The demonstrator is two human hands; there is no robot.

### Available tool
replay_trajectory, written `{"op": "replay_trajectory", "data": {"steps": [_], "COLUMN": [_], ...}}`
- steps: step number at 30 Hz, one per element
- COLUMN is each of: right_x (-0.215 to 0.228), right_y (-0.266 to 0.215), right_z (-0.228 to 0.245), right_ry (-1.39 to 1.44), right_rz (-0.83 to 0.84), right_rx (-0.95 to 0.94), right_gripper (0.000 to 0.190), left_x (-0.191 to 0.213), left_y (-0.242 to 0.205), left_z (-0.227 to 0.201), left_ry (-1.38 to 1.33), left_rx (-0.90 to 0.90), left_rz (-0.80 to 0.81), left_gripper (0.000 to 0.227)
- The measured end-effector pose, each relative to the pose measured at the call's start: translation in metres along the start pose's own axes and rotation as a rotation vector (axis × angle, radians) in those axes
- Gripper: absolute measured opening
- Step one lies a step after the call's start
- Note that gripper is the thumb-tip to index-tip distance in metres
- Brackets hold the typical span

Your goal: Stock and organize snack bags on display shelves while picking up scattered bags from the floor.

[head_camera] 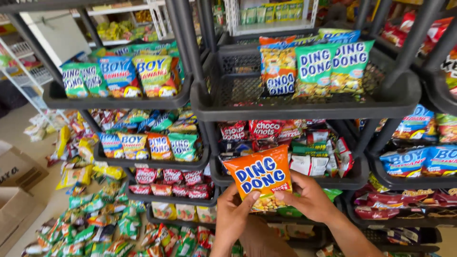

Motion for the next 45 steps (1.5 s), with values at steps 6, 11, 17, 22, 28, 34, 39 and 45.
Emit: {"op": "replay_trajectory", "data": {"steps": [6,11,17,22,28,34,39,45], "right_x": [0.046,0.103,0.177,0.243,0.303,0.313,0.295,0.300], "right_y": [0.036,0.083,0.121,0.121,0.111,0.104,0.118,0.115], "right_z": [0.071,0.126,0.196,0.191,0.171,0.156,0.147,0.142], "right_ry": [-0.274,-0.334,-0.432,-0.577,-1.338,-1.644,-1.947,-1.943], "right_rz": [-0.107,-0.151,-0.192,-0.231,-0.458,-0.652,-0.610,-0.541], "right_rx": [0.059,0.148,0.264,0.206,-0.179,-0.335,-0.196,-0.382], "right_gripper": [0.037,0.033,0.034,0.030,0.031,0.015,0.011,0.014], "left_x": [-0.016,-0.059,-0.127,-0.169,-0.219,-0.248,-0.251,-0.251], "left_y": [0.075,0.160,0.258,0.311,0.337,0.342,0.340,0.337], "left_z": [-0.009,-0.058,-0.066,0.017,0.083,0.086,0.046,0.043], "left_ry": [0.059,0.113,0.181,0.269,0.247,0.405,0.890,1.187], "left_rx": [0.046,-0.022,-0.060,0.065,0.211,0.322,-0.055,-0.024], "left_rz": [0.024,0.218,0.355,0.329,0.554,0.564,0.539,0.536], "left_gripper": [0.027,0.029,0.032,0.033,0.026,0.025,0.029,0.036]}}
Point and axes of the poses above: each hand's wrist, its own y-axis towards the middle knuckle, its own x-axis out of the back of the hand, z = x × y, the point moved 10 cm from there along y, towards the middle knuckle, and after that the axes turned 5 degrees about -x, right-handed, at the moved point
